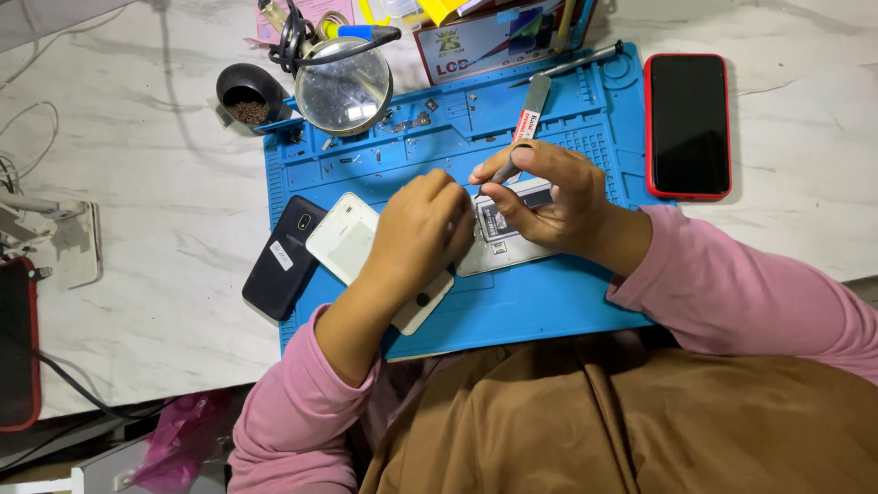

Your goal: Repairing a mobile phone by using a screwdriver to manipulate internal components on a repair mat

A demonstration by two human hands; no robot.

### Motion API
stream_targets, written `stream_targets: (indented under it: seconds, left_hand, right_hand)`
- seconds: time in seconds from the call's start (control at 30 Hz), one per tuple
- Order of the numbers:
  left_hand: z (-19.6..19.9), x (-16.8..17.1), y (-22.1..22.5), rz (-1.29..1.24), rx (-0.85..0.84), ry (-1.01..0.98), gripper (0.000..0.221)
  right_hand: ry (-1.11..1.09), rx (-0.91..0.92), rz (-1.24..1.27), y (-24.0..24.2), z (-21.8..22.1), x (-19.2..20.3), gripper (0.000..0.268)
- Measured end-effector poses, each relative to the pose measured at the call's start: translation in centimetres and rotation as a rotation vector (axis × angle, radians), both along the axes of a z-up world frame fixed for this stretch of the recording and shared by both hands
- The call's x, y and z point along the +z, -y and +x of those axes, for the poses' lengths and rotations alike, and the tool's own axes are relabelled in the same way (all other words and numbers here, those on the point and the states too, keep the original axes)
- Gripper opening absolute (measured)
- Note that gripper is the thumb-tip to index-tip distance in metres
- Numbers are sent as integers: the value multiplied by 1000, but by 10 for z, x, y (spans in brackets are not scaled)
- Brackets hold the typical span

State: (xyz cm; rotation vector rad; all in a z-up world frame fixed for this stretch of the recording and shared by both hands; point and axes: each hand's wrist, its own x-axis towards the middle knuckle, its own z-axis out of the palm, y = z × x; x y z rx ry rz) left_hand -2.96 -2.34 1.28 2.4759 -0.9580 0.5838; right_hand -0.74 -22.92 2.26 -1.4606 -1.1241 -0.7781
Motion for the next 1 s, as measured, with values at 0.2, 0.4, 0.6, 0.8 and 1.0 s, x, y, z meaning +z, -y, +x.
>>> stream_targets:
  seconds: [0.2, 0.4, 0.6, 0.8, 1.0]
  left_hand:
    - [9, 15, -26, -315, 30, -276, 15]
    - [7, 15, -21, -248, 20, -324, 20]
    - [2, 24, -15, -478, -82, -547, 25]
    - [10, 9, -18, -635, -192, -653, 29]
    - [8, 16, -20, -646, -269, -583, 26]
  right_hand:
    - [-23, 21, -11, 0, -4, -1, 49]
    - [8, -5, -42, -4, -6, 3, 51]
    - [-59, 21, 22, -3, -7, 3, 52]
    - [-42, 56, 37, -5, -8, 4, 52]
    - [-25, 66, 55, -2, -13, 11, 53]
